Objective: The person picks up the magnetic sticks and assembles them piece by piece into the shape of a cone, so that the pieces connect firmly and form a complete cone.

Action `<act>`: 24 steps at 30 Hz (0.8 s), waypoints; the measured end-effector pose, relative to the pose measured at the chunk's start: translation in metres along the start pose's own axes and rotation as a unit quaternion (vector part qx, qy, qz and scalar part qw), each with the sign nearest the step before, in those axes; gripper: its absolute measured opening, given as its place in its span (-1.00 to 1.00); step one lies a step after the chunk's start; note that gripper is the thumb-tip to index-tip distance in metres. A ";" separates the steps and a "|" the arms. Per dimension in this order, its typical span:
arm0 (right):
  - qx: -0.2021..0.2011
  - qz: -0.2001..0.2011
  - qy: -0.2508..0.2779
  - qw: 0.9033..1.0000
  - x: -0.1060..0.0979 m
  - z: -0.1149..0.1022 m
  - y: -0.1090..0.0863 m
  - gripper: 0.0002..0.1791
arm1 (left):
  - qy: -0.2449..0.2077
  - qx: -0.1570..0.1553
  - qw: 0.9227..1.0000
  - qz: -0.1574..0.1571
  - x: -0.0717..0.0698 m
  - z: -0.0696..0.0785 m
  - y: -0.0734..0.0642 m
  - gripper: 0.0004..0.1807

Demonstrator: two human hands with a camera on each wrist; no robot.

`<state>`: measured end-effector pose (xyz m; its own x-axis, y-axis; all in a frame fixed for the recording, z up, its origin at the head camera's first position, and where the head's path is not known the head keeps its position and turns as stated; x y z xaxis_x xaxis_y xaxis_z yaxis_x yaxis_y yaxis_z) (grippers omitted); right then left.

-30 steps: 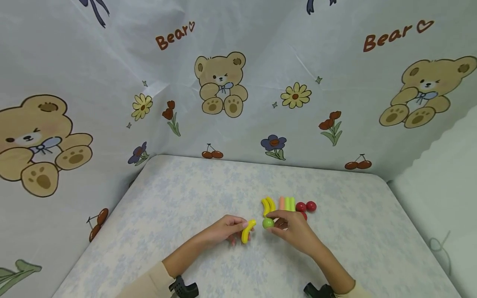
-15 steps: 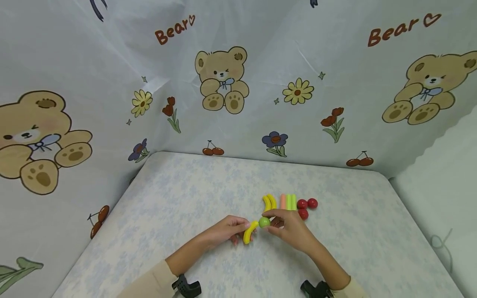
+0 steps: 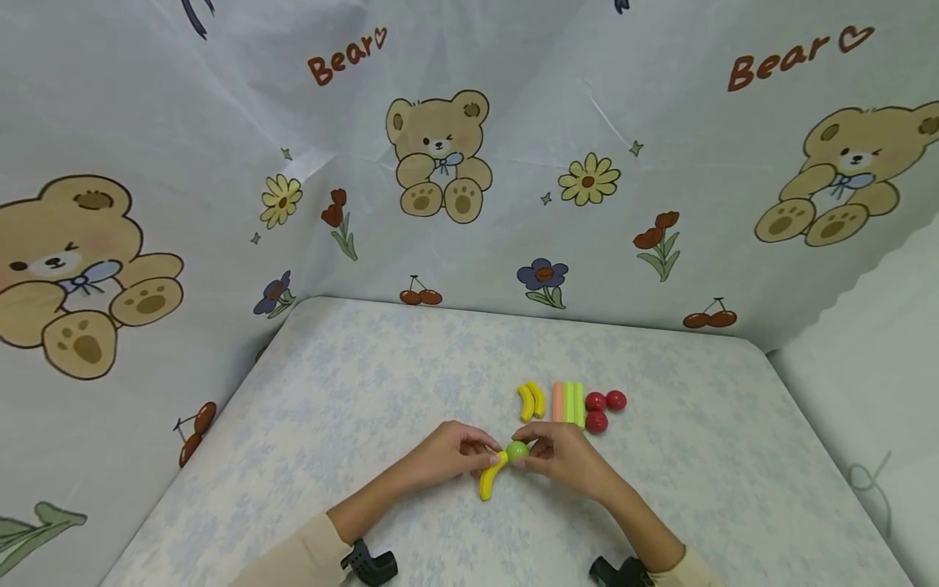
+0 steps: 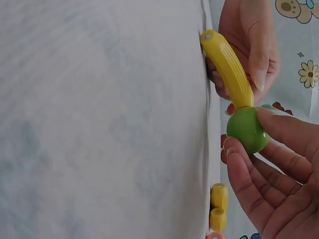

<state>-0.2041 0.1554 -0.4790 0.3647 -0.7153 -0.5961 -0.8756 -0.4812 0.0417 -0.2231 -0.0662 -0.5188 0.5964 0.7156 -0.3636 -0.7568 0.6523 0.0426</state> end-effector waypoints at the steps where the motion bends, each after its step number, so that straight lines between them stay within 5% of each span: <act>1: 0.001 -0.001 0.000 1.000 0.000 0.000 0.000 -0.73 | 0.016 0.009 1.000 0.002 0.000 0.001 0.000 -0.80; 12: 0.017 -0.003 0.000 1.000 0.006 0.005 0.003 -0.68 | 0.103 0.049 0.993 0.030 0.004 0.002 0.002 -0.80; 24: 0.043 0.006 0.037 0.998 0.012 0.008 0.003 -0.71 | 0.039 0.026 0.998 0.036 0.003 -0.008 0.001 -0.65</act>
<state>-0.2052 0.1490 -0.4922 0.3732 -0.7575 -0.5356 -0.9028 -0.4296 -0.0214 -0.2246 -0.0657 -0.5276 0.5163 0.7417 -0.4282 -0.7811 0.6128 0.1196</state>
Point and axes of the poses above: each hand's wrist, its own y-axis towards the middle knuckle, its own x-axis out of the palm, z = x × y, the point moved 3 cm from there along y, towards the middle knuckle, and after that the axes turned 5 degrees about x, right-handed, at the moved point
